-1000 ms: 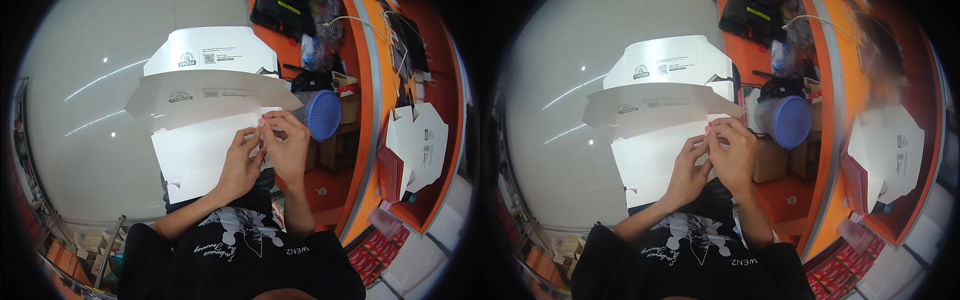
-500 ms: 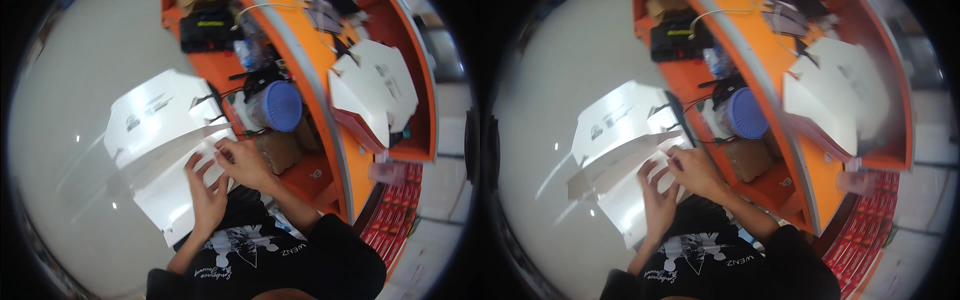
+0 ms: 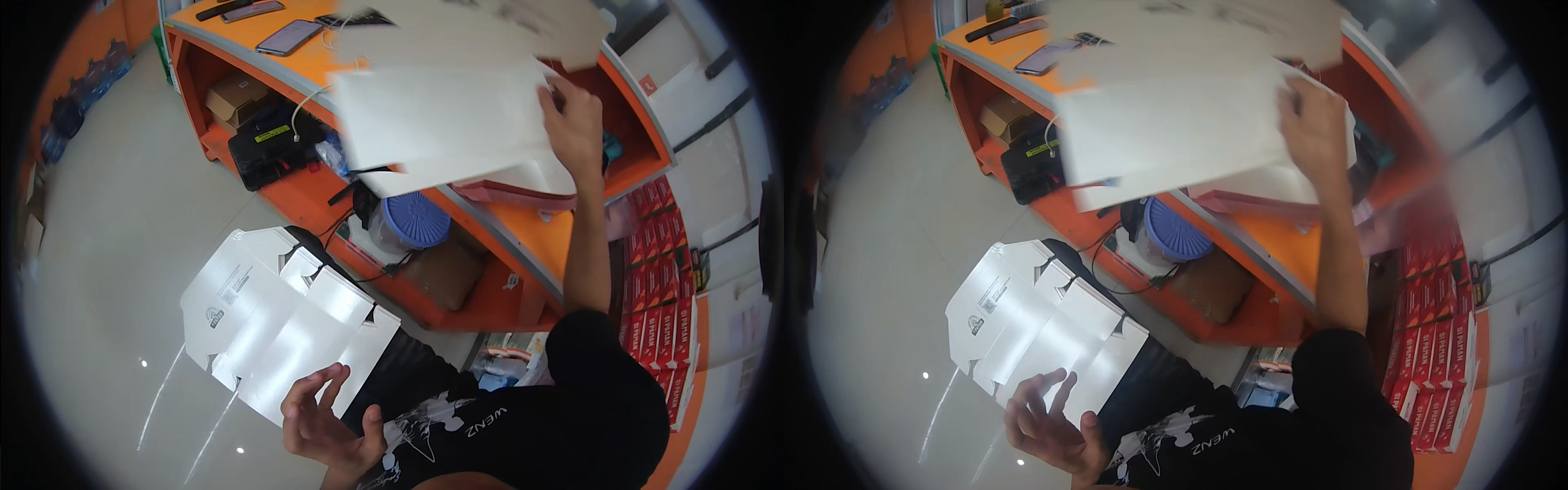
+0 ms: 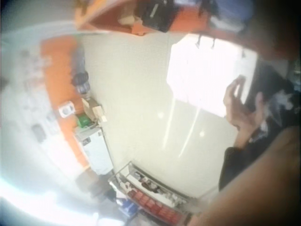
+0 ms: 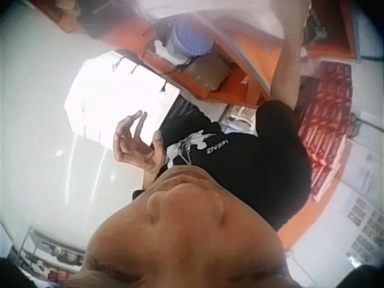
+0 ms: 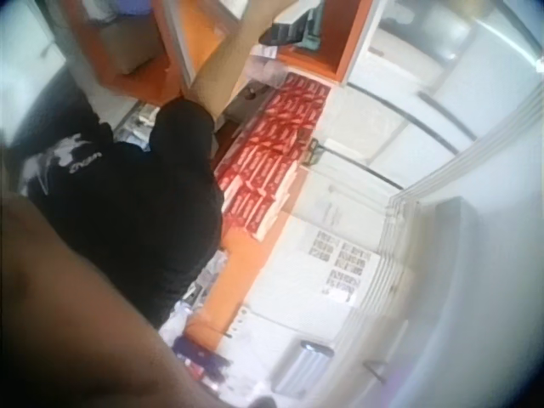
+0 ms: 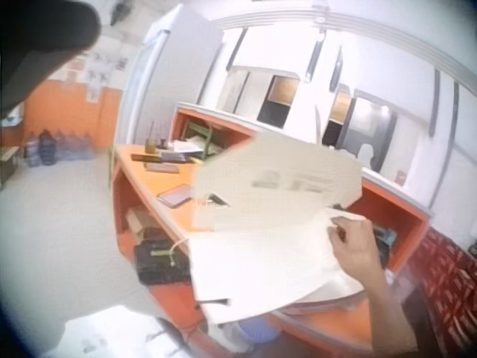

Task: The person assembles white cardboard boxes by folding the flaps and securing them with red adhesive strips. They work at a counter, repeatedly picking up flat-packed boxes, folding them into shape, and applying the red tape to close the seams.

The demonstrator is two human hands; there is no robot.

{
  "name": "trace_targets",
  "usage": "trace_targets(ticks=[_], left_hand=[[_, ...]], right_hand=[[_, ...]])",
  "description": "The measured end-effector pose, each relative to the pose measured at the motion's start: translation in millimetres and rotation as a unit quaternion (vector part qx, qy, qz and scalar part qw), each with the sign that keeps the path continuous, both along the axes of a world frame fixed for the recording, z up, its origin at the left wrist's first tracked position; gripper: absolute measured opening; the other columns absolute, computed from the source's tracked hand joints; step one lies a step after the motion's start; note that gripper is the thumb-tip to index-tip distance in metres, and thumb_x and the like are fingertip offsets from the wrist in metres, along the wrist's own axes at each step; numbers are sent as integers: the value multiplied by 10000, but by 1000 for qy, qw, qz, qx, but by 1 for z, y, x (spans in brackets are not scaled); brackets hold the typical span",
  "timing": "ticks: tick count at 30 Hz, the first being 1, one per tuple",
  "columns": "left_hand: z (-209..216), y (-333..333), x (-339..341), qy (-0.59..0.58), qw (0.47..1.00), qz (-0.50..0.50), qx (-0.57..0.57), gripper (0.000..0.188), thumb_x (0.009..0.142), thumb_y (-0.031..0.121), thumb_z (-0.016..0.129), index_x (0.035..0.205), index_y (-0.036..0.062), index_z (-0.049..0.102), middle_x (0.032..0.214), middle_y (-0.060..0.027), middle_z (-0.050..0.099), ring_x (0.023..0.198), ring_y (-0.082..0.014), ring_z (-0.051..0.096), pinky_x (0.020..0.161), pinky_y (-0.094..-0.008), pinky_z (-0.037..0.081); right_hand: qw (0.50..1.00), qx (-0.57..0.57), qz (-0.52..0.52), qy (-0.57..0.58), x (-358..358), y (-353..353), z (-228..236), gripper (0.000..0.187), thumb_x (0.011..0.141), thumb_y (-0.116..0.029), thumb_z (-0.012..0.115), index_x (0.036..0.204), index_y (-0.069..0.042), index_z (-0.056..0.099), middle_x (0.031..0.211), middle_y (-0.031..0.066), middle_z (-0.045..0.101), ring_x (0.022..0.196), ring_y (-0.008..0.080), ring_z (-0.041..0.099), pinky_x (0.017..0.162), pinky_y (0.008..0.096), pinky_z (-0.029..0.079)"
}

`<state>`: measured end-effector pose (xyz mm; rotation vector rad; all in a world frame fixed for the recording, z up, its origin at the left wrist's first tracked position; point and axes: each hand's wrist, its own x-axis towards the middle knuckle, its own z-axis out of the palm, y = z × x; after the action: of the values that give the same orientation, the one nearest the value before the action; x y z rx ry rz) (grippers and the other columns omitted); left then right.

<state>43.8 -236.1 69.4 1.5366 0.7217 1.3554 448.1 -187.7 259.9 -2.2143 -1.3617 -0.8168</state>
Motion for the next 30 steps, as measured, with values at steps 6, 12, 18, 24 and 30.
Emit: trace_targets(ticks=[6, 12, 18, 24, 30], left_hand=[[-11, 5, 2, -17, 999, 18, -26, 856, 921, 191, 740, 1542, 53, 168, 1332, -247, 498, 1101, -359, 636, 906, -489, 609], [-10, 11, 4, -4, 1000, 8, -13, 855, 909, 145, 729, 1549, 53, 170, 1299, -236, 523, 1068, -344, 642, 891, -470, 586], [-7, 8, 9, -4, 999, 19, -43, 844, 918, 143, 720, 1556, 54, 174, 1281, -226, 537, 1043, -326, 646, 897, -455, 577], [-9, 8, 10, 0, 998, 17, -61, 813, 942, 155, 702, 1554, 43, 177, 1254, -223, 547, 1038, -318, 645, 888, -446, 572], [-6, 14, 8, 22, 998, 2, -55, 819, 909, 46, 693, 1544, 29, 176, 1248, -241, 545, 1046, -326, 666, 931, -445, 582]], right_hand=[[971, -183, -148, -28, 76, -66, -39, 219, 914, -157, 672, 994, 45, 703, 888, 255, 699, 863, 447, 680, 769, 506, 541], [930, -264, -252, 36, 99, -86, -56, 544, 825, -296, 795, 1210, 37, 604, 1238, 273, 653, 1129, 433, 649, 977, 496, 519], [911, -301, -201, 196, 132, -92, -62, 907, 732, -353, 881, 1431, 69, 484, 1351, 280, 624, 1245, 403, 628, 1067, 420, 491], [906, -315, -211, 185, 127, -91, -59, 877, 765, -388, 857, 1443, 47, 511, 1281, 262, 675, 1205, 393, 659, 1035, 419, 513], [922, -238, -285, 108, 63, -76, -31, 633, 878, -400, 779, 1345, -1, 626, 1215, 231, 710, 1143, 403, 683, 1005, 452, 525]])
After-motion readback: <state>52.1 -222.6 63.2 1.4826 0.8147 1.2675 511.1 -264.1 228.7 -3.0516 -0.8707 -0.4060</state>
